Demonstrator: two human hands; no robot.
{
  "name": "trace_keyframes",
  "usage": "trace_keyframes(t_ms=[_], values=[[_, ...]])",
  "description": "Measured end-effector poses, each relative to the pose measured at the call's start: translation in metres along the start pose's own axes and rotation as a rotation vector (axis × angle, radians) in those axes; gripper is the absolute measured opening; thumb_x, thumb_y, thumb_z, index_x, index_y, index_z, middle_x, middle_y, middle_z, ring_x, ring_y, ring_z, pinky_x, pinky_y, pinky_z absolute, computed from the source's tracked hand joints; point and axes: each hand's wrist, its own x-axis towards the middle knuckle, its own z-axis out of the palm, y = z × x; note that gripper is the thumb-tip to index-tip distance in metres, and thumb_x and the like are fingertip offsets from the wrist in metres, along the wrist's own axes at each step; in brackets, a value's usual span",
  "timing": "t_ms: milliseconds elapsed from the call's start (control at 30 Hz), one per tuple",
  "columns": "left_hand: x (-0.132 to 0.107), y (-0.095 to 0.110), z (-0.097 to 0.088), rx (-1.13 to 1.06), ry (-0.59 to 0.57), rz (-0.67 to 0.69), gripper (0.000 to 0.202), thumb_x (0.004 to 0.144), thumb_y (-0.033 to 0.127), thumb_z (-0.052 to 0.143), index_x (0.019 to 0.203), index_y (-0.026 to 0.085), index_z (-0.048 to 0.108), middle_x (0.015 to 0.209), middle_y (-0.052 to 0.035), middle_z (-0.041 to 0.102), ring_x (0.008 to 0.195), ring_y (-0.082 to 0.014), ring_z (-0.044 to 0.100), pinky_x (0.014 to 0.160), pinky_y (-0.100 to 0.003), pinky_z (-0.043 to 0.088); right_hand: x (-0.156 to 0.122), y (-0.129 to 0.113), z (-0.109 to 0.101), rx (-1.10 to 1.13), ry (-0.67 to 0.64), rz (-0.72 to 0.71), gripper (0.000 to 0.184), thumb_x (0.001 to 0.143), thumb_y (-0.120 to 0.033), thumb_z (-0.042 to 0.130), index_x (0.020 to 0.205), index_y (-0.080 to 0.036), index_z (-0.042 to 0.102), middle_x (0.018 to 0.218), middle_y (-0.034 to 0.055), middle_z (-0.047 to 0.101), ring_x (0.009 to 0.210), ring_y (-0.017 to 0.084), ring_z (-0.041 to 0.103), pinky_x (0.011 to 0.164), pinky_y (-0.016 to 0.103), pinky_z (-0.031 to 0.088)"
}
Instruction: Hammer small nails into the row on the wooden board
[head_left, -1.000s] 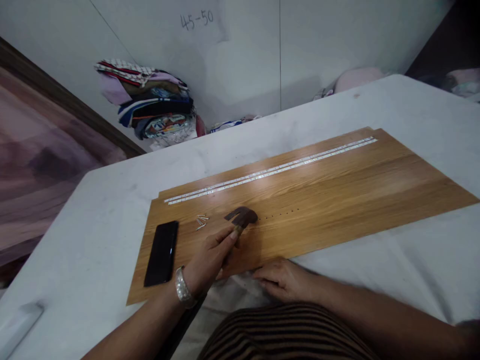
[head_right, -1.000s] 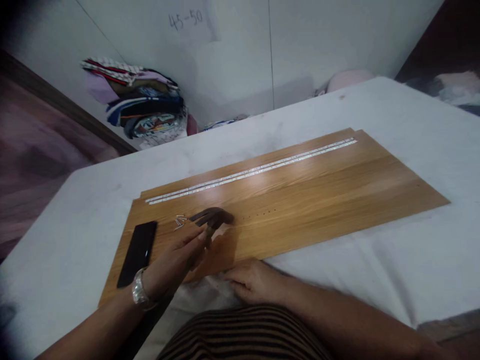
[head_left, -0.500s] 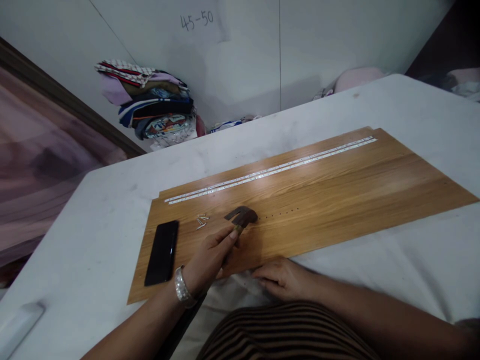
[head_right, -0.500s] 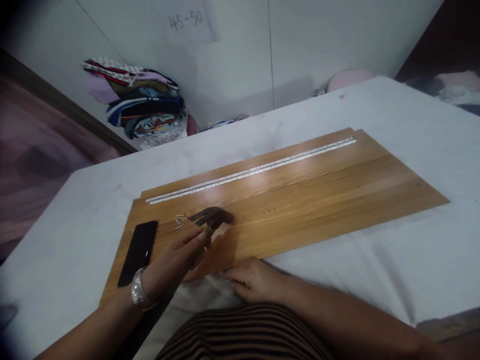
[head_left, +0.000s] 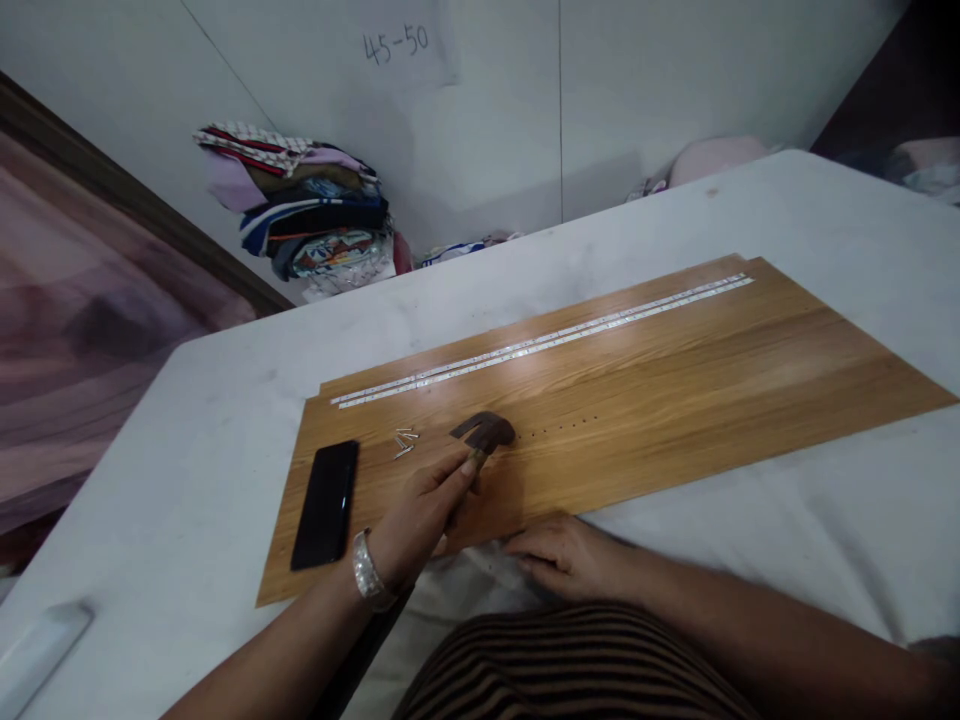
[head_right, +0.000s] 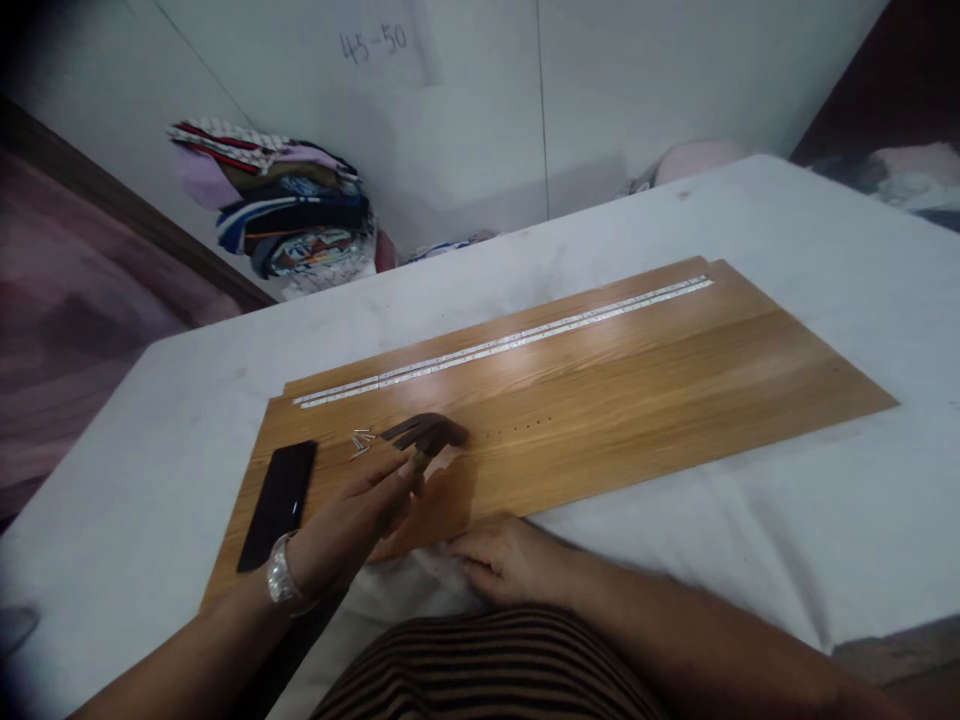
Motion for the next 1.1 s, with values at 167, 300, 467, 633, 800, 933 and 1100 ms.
trace_keyframes(t_ms=[167,300,467,633,800,933,1100], values=[[-0.0008,0.0015,0.0005,0.006,-0.004,-0.014,0.044,0.082,0.060,0.048,0.073,0.017,0.054,0.050,0.0057,0.038,0.043,-0.0071,0.034,0.040,-0.018,0.024,0.0004,0.0004,0.0008,0.009,0.015,-0.020,0.026,0.087,-0.016,0.045,0.103,-0.015,0.066,0.090,0.0075,0.072,0.082,0.016,0.066,0.073,0.024,0.048],[-0.0012,0.0024,0.0014,-0.015,0.013,-0.029,0.044,0.081,0.060,0.049,0.073,0.017,0.054,0.050,0.0058,0.039,0.043,-0.0068,0.034,0.040,-0.018,0.024,0.0002,0.0004,0.0005,0.013,0.011,-0.008,0.028,0.086,-0.013,0.046,0.104,-0.017,0.066,0.092,0.0067,0.072,0.084,0.016,0.066,0.073,0.024,0.048],[-0.0010,0.0030,0.0008,-0.022,0.008,-0.036,0.043,0.080,0.060,0.050,0.073,0.017,0.055,0.051,0.0056,0.040,0.043,-0.0068,0.035,0.040,-0.018,0.024,-0.0007,0.0009,0.0009,0.014,0.000,-0.001,0.027,0.086,-0.013,0.047,0.105,-0.016,0.065,0.092,0.0068,0.072,0.084,0.016,0.066,0.073,0.024,0.047],[-0.0003,0.0033,0.0001,0.004,0.010,-0.021,0.043,0.081,0.060,0.049,0.073,0.018,0.055,0.051,0.0051,0.041,0.043,-0.0075,0.036,0.040,-0.019,0.025,-0.0012,0.0002,0.0003,0.011,-0.017,0.025,0.025,0.086,-0.014,0.047,0.102,-0.017,0.066,0.090,0.0059,0.071,0.082,0.016,0.065,0.073,0.024,0.047],[-0.0001,0.0020,0.0003,-0.002,-0.002,-0.010,0.043,0.082,0.059,0.049,0.076,0.017,0.056,0.053,0.0052,0.040,0.043,-0.0071,0.034,0.040,-0.019,0.025,-0.0010,0.0006,-0.0004,0.029,-0.004,0.006,0.026,0.087,-0.015,0.047,0.104,-0.017,0.066,0.092,0.0064,0.071,0.083,0.016,0.065,0.074,0.025,0.047],[0.0003,0.0014,0.0004,0.000,0.004,0.000,0.043,0.082,0.059,0.049,0.075,0.017,0.056,0.053,0.0052,0.039,0.043,-0.0070,0.033,0.040,-0.019,0.024,-0.0003,-0.0005,-0.0011,0.025,0.006,-0.009,0.028,0.087,-0.015,0.045,0.107,-0.015,0.065,0.094,0.0083,0.072,0.086,0.017,0.065,0.076,0.026,0.047],[0.0005,0.0024,-0.0001,0.011,-0.004,0.007,0.043,0.082,0.059,0.048,0.075,0.018,0.056,0.055,0.0043,0.041,0.044,-0.0076,0.034,0.040,-0.020,0.026,-0.0001,-0.0017,-0.0015,0.024,-0.013,0.012,0.028,0.088,-0.015,0.045,0.106,-0.016,0.065,0.093,0.0067,0.072,0.085,0.016,0.065,0.075,0.025,0.048]])
